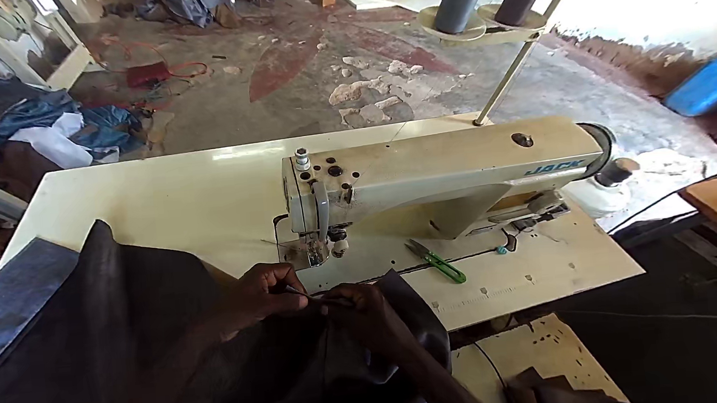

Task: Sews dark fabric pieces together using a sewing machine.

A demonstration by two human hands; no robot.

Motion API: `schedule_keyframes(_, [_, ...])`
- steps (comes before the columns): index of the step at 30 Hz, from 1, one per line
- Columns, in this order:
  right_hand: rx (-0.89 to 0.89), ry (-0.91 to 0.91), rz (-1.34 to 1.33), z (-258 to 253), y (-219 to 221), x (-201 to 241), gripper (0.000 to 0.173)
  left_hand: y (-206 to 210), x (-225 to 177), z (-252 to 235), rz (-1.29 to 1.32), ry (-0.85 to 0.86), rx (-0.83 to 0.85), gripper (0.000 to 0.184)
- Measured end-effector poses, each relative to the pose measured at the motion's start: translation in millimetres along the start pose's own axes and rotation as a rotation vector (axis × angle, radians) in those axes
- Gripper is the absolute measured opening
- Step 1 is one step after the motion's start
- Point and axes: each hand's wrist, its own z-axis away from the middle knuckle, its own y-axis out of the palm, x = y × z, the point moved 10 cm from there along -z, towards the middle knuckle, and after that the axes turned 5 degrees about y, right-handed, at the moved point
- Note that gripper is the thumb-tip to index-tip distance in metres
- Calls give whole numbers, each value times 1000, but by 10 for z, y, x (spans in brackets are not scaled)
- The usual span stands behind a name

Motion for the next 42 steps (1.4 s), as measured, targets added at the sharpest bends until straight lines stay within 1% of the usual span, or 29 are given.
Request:
schedule_keyframes(2, [24, 10, -45, 17, 15, 11, 21, -5, 3, 37, 9, 17, -47, 9])
schedule_keyframes(5, [56, 26, -97, 22, 25, 8, 21, 3, -38, 27, 30, 45, -61, 11])
schedule_keyframes(8, [57, 63, -87, -4, 19, -28, 21, -28, -37, -62, 13, 31, -105, 6])
schedule_keyframes(10, [19, 123, 82, -39, -2, -68, 23, -50, 25, -164, -83, -33, -139, 9])
schedule_keyframes(12, [4, 214, 375, -70, -8, -62, 28, -48, 114, -298, -278, -97, -131, 12])
schedule_keyframes(14, [28, 293, 576, -72, 10, -16, 31, -7, 197, -444, -506, -150, -58, 15])
schedule_keyframes(15, [14, 291, 642, -74, 9, 15, 31, 19, 221, -505, -580, -170, -18, 16])
schedule_keyframes(16, [-16, 251, 699, -74, 1, 47, 32, 39, 237, -555, -630, -183, 14, 15])
schedule_keyframes(18, [-85, 89, 764, -76, -16, 74, 34, 65, 256, -626, -702, -202, 57, 13])
schedule_keyframes(21, [-157, -178, 807, -30, 20, 90, 25, 49, 279, -677, -785, -241, 73, 15])
schedule_keyframes(24, [-152, -279, 852, 11, 81, 109, 24, 12, 280, -665, -866, -274, 33, 26])
schedule_keyframes(25, [-142, -285, 862, 11, 92, 111, 24, 10, 246, -640, -919, -254, -9, 27])
schedule_keyframes(27, [-128, -277, 871, 1, 97, 106, 25, 53, 69, -531, -1109, -119, -154, 27])
schedule_keyframes(29, [-120, -256, 866, -12, 84, 101, 25, 154, -162, -307, -1272, 131, -341, 24])
schedule_keyframes(31, [-115, -238, 847, -19, 74, 81, 26, 306, -284, -26, -1250, 330, -440, 25])
schedule_keyframes(32, [-108, -230, 839, -19, 77, 68, 26, 396, -274, 79, -1216, 361, -432, 27])
schedule_keyframes(33, [-106, -231, 835, -18, 81, 62, 26, 479, -198, 136, -1178, 351, -398, 30])
schedule_keyframes(35, [-111, -237, 833, -14, 91, 64, 27, 574, 66, 182, -1126, 303, -335, 40])
schedule_keyframes(36, [-111, -236, 828, -16, 102, 60, 28, 571, 158, 202, -1108, 306, -347, 43])
schedule_keyframes(39, [-116, -223, 815, 4, 135, 46, 29, 551, 218, 239, -1109, 314, -387, 44])
schedule_keyframes(42, [-153, -237, 831, 22, 152, 62, 29, 528, 233, 228, -1111, 326, -357, 45])
